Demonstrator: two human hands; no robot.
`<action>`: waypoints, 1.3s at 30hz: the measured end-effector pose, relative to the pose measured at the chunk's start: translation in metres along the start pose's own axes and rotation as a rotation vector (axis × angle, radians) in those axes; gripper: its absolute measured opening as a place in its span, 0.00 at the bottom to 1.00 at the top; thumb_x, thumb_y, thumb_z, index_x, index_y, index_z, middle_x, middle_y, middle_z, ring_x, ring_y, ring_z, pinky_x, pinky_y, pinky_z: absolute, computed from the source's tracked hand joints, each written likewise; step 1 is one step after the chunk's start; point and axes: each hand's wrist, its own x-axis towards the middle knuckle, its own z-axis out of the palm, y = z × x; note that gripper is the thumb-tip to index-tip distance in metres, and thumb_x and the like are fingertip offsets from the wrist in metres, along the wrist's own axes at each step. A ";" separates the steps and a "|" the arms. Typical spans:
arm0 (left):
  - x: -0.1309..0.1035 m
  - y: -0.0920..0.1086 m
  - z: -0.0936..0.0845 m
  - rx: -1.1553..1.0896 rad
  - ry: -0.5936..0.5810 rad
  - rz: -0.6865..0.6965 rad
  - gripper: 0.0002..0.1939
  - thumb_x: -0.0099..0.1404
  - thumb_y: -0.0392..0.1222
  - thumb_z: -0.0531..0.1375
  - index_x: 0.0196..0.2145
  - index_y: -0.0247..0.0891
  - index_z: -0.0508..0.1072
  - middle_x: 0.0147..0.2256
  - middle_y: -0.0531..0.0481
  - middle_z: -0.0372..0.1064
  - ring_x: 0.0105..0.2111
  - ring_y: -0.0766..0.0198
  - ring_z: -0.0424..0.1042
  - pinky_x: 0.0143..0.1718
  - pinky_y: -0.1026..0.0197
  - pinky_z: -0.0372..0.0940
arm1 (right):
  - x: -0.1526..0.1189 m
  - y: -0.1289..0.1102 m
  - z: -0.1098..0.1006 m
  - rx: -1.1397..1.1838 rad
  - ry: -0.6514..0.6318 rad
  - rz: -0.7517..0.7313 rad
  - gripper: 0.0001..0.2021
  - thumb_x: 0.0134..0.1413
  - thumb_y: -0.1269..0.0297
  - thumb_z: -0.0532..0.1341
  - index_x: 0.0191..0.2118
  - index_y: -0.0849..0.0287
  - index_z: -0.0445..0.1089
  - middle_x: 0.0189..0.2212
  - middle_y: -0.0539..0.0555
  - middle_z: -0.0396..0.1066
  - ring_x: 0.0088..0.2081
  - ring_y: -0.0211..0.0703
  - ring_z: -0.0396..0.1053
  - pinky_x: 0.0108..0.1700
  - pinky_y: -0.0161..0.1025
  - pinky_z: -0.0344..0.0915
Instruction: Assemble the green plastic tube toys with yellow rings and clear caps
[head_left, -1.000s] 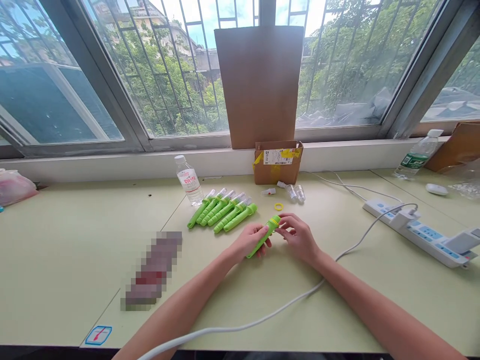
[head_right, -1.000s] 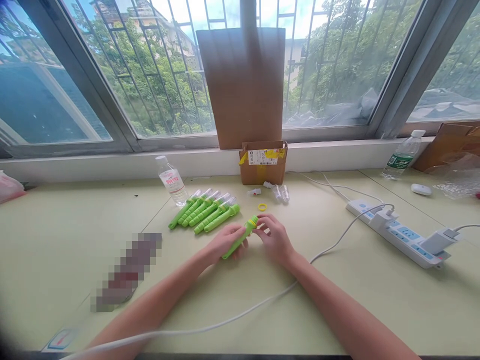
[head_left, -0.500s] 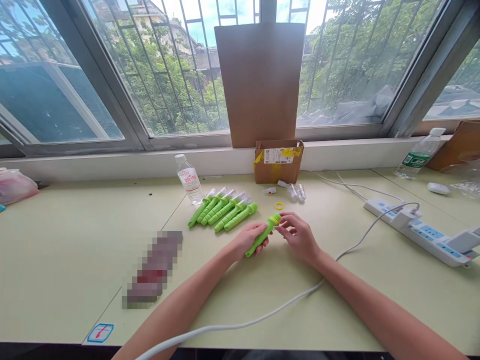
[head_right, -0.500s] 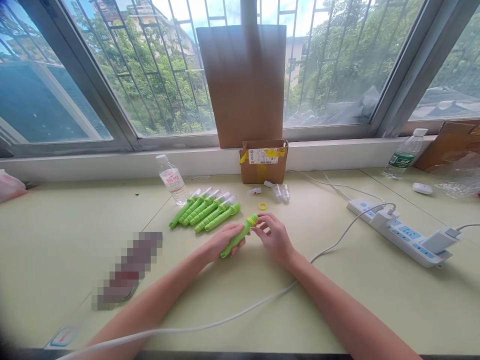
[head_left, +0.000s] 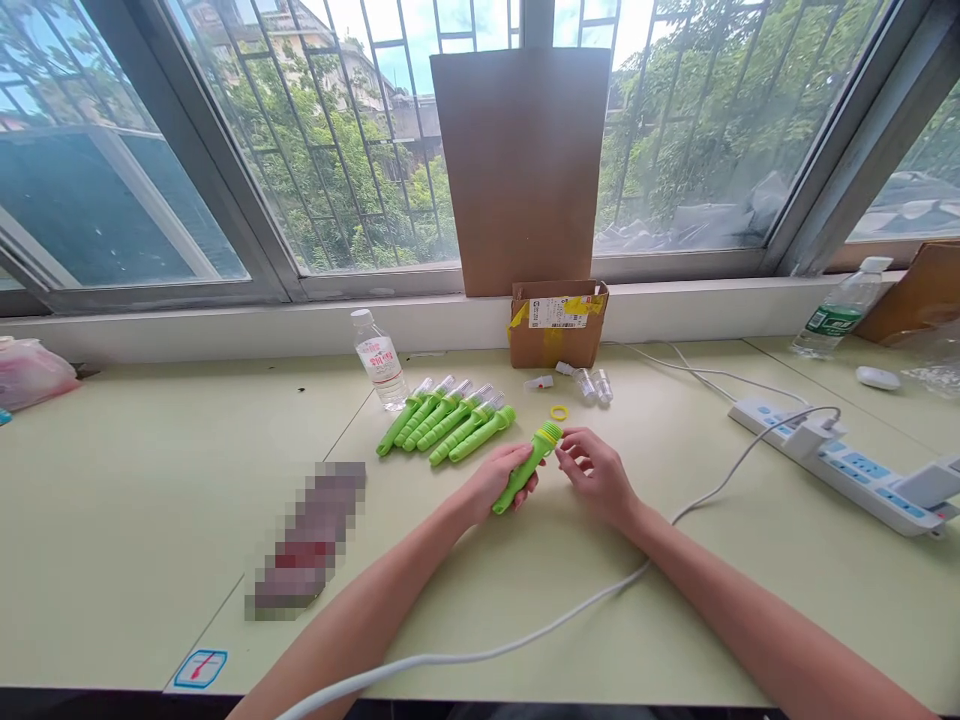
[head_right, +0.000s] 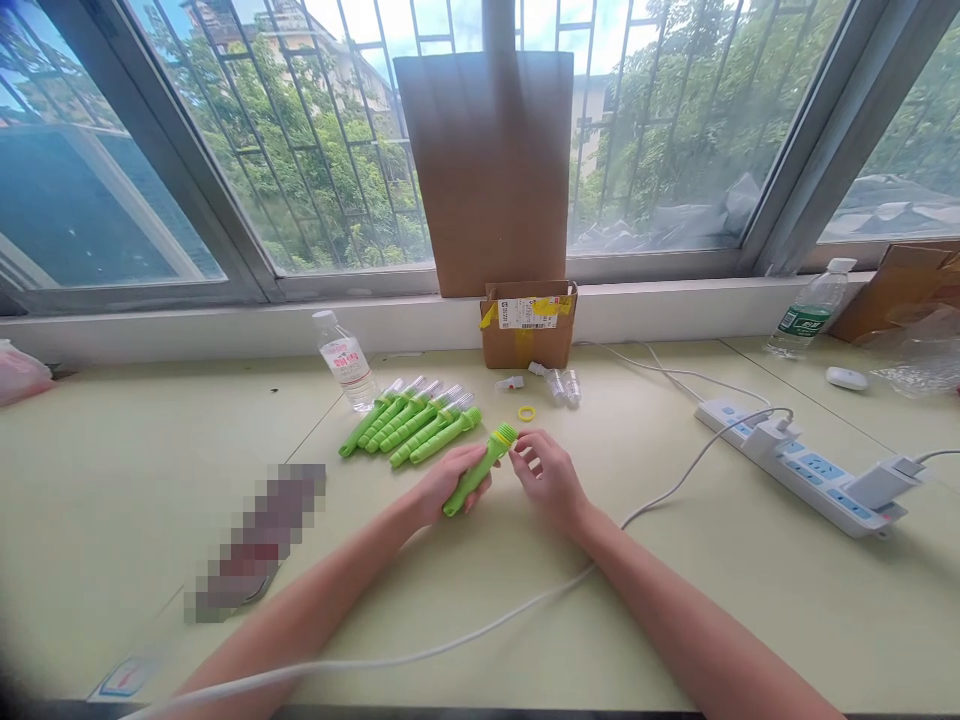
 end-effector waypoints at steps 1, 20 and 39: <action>0.000 0.000 0.000 0.000 0.001 0.000 0.19 0.62 0.57 0.52 0.35 0.37 0.65 0.20 0.55 0.62 0.13 0.71 0.59 0.13 0.69 0.52 | 0.000 0.000 0.000 -0.004 -0.005 -0.007 0.09 0.59 0.56 0.54 0.33 0.57 0.63 0.41 0.56 0.67 0.28 0.37 0.70 0.23 0.34 0.69; 0.005 -0.004 -0.002 -0.015 0.058 0.053 0.20 0.61 0.58 0.54 0.35 0.36 0.65 0.23 0.53 0.66 0.15 0.71 0.62 0.13 0.68 0.55 | 0.001 0.000 0.001 0.000 0.003 0.034 0.08 0.57 0.58 0.56 0.38 0.56 0.65 0.40 0.56 0.68 0.27 0.38 0.70 0.24 0.36 0.69; 0.004 -0.003 0.000 -0.020 0.081 0.060 0.19 0.61 0.58 0.55 0.34 0.36 0.65 0.23 0.53 0.66 0.15 0.70 0.62 0.12 0.69 0.54 | 0.012 0.002 -0.013 0.631 0.088 0.608 0.11 0.41 0.58 0.68 0.28 0.60 0.72 0.34 0.55 0.73 0.26 0.36 0.67 0.26 0.33 0.64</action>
